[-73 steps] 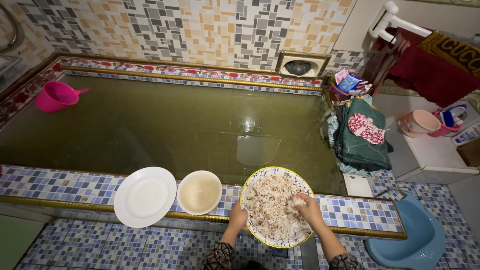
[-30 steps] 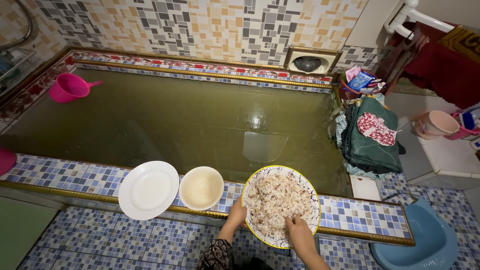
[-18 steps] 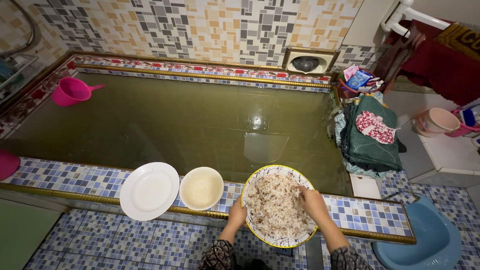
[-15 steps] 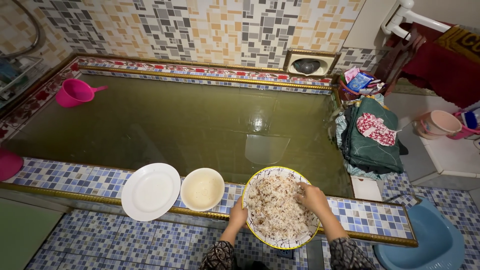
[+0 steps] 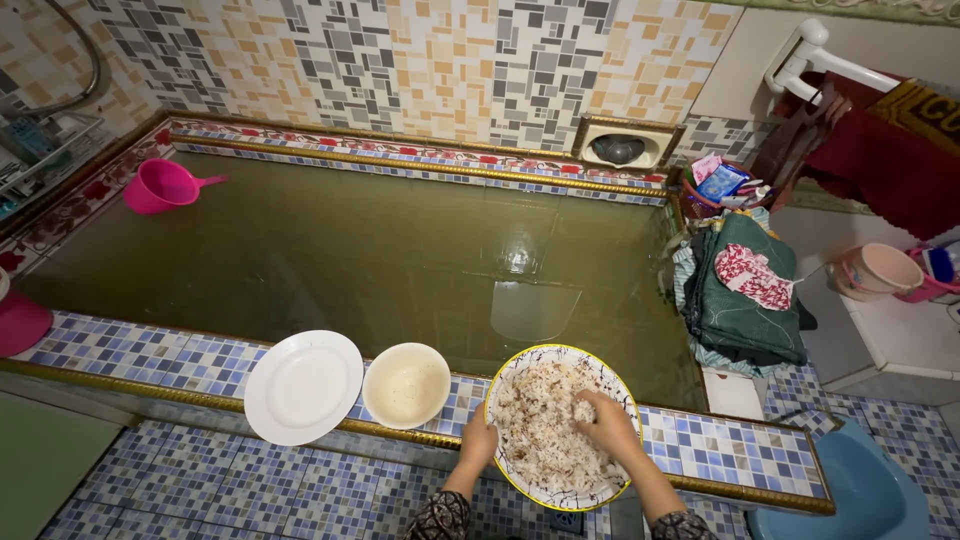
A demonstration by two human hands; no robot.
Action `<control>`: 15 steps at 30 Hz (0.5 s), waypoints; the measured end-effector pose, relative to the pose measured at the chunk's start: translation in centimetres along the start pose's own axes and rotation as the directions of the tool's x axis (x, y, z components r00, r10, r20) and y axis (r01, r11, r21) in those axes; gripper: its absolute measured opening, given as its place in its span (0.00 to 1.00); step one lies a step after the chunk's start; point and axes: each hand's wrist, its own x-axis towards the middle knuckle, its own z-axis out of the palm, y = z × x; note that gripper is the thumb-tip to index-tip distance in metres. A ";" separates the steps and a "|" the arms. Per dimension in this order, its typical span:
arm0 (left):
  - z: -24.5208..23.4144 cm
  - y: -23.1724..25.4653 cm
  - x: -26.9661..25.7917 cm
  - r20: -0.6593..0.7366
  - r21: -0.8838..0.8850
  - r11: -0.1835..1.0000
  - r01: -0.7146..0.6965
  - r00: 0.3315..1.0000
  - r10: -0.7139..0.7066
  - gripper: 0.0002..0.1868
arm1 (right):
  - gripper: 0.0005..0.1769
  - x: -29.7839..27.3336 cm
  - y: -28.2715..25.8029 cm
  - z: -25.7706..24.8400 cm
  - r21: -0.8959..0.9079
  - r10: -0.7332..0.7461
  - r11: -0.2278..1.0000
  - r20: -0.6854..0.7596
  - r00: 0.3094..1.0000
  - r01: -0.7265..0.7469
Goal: The person sorts shredded coconut by hand, transferring it between a plate and a bowl while sitting on the floor next to a large tub.
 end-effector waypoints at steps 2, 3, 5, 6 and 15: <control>0.3 -0.1 0.2 -0.057 0.102 0.987 -0.124 0.990 0.130 0.31 | 0.32 0.1 -0.5 -1.3 0.055 0.038 0.998 0.079 0.996 -0.043; 0.4 -0.1 0.3 -0.082 0.155 0.971 -0.182 0.977 0.196 0.31 | 0.30 0.4 -0.3 -1.7 0.046 -0.033 0.999 0.100 0.994 0.028; 0.2 -0.4 0.3 -0.029 0.095 0.992 -0.085 0.996 0.088 0.31 | 0.29 1.3 1.2 -2.6 0.039 -0.171 0.985 0.143 0.975 0.167; 0.1 -0.4 0.3 0.000 0.065 0.997 -0.036 0.999 0.036 0.31 | 0.30 1.9 2.2 -2.7 -0.018 -0.113 0.993 0.129 0.985 0.116; -0.8 -0.7 0.3 0.081 -0.112 0.994 0.017 0.997 -0.008 0.33 | 0.16 7.3 9.4 -2.1 0.462 0.062 0.886 -0.028 0.998 -0.042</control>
